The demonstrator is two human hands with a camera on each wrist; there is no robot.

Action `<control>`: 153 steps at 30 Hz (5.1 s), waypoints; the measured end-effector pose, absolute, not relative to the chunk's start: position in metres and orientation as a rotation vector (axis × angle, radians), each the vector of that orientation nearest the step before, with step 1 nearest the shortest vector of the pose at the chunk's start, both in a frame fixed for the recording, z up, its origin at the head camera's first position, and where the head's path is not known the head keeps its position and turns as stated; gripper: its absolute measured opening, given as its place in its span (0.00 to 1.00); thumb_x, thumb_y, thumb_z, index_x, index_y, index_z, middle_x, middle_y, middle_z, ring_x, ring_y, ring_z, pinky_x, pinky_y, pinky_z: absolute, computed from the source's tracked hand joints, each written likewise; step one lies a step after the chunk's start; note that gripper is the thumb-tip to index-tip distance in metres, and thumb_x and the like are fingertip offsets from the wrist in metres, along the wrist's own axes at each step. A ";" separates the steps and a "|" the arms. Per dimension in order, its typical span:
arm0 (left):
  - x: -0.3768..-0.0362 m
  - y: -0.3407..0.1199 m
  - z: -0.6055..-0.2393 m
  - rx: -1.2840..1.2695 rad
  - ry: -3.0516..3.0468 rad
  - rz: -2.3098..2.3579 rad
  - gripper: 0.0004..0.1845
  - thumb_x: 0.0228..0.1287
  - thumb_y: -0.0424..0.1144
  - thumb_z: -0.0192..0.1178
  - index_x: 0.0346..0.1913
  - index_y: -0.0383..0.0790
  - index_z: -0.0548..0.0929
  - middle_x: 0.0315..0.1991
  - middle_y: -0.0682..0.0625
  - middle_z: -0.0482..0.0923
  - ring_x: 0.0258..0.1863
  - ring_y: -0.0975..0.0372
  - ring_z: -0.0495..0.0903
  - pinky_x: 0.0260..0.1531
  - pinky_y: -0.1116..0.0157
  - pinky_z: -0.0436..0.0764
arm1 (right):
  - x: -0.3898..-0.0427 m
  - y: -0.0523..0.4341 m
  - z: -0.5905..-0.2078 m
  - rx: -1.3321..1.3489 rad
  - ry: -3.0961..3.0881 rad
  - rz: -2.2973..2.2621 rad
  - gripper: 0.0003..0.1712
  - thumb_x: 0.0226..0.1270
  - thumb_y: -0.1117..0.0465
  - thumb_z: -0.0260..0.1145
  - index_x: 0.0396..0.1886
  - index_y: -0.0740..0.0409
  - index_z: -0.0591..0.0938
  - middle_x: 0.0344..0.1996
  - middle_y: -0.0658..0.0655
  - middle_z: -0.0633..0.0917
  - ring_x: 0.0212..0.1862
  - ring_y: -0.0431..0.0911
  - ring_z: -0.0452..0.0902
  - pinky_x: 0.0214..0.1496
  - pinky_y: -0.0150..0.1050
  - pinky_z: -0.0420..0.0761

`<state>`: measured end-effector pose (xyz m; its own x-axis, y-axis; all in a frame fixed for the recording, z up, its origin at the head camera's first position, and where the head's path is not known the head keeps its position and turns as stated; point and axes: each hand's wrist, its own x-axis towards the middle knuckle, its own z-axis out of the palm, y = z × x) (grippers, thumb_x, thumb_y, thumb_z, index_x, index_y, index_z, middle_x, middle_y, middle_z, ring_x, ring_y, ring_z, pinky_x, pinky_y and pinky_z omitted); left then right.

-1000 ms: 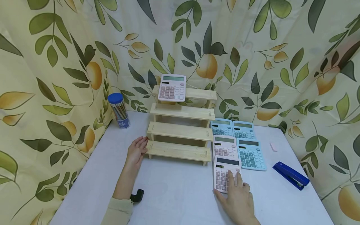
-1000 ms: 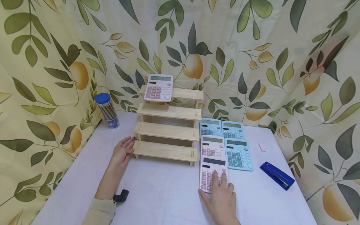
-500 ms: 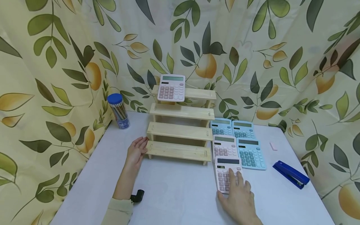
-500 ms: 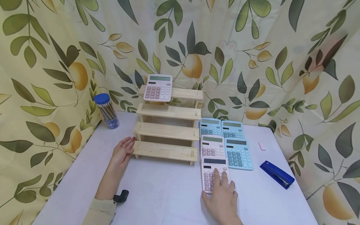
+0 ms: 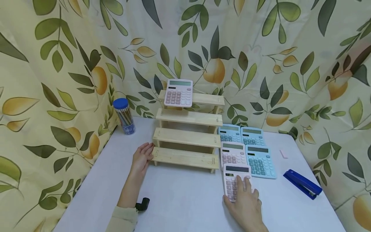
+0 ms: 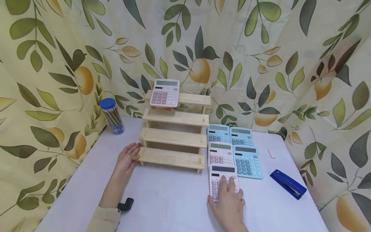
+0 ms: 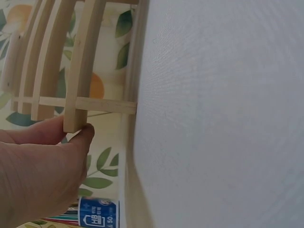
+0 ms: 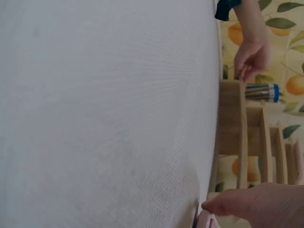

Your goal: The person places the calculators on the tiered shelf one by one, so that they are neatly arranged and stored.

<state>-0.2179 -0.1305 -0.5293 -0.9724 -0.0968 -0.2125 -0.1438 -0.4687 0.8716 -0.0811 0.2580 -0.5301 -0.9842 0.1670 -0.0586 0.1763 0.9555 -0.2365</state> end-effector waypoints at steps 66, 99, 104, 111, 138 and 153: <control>-0.219 -0.131 -0.529 -0.390 1.656 2.637 0.42 0.59 0.08 0.42 0.79 0.26 0.53 0.78 0.31 0.60 0.78 0.47 0.62 0.55 0.74 0.82 | -0.128 0.251 -0.434 -0.078 3.528 -0.664 0.43 0.54 0.54 0.78 0.69 0.66 0.75 0.73 0.74 0.66 0.58 0.76 0.67 0.42 0.71 0.74; -0.216 -0.128 -0.529 -0.394 1.670 2.607 0.42 0.61 0.09 0.45 0.79 0.28 0.54 0.78 0.34 0.62 0.78 0.50 0.63 0.63 0.69 0.80 | -0.192 0.227 -0.382 -0.089 3.538 -0.846 0.42 0.60 0.50 0.73 0.71 0.63 0.74 0.76 0.70 0.64 0.62 0.70 0.67 0.51 0.68 0.71; -0.215 -0.129 -0.528 -0.425 1.664 2.604 0.42 0.61 0.09 0.45 0.79 0.29 0.54 0.78 0.34 0.62 0.78 0.50 0.64 0.52 0.74 0.83 | -0.204 0.219 -0.372 -0.098 3.491 -0.873 0.41 0.61 0.50 0.73 0.72 0.62 0.74 0.76 0.70 0.64 0.72 0.72 0.61 0.63 0.76 0.67; -0.216 -0.127 -0.528 -0.415 1.669 2.608 0.42 0.60 0.09 0.45 0.79 0.28 0.53 0.78 0.34 0.62 0.77 0.50 0.64 0.58 0.71 0.82 | -0.220 0.210 -0.362 -0.104 3.469 -0.903 0.42 0.61 0.50 0.72 0.73 0.60 0.73 0.77 0.68 0.63 0.68 0.70 0.65 0.62 0.69 0.69; -0.217 -0.128 -0.527 -0.392 1.668 2.620 0.41 0.60 0.08 0.44 0.79 0.27 0.54 0.78 0.31 0.61 0.78 0.47 0.63 0.52 0.75 0.83 | -0.282 0.180 -0.338 -0.137 3.386 -0.840 0.41 0.61 0.47 0.70 0.71 0.60 0.75 0.73 0.68 0.67 0.63 0.69 0.69 0.60 0.64 0.72; -0.217 -0.128 -0.527 -0.391 1.652 2.632 0.42 0.60 0.08 0.44 0.79 0.26 0.53 0.77 0.31 0.61 0.78 0.48 0.63 0.57 0.72 0.82 | -0.311 0.169 -0.331 -0.087 3.399 -0.784 0.38 0.61 0.46 0.70 0.68 0.60 0.77 0.71 0.69 0.68 0.63 0.71 0.70 0.57 0.70 0.73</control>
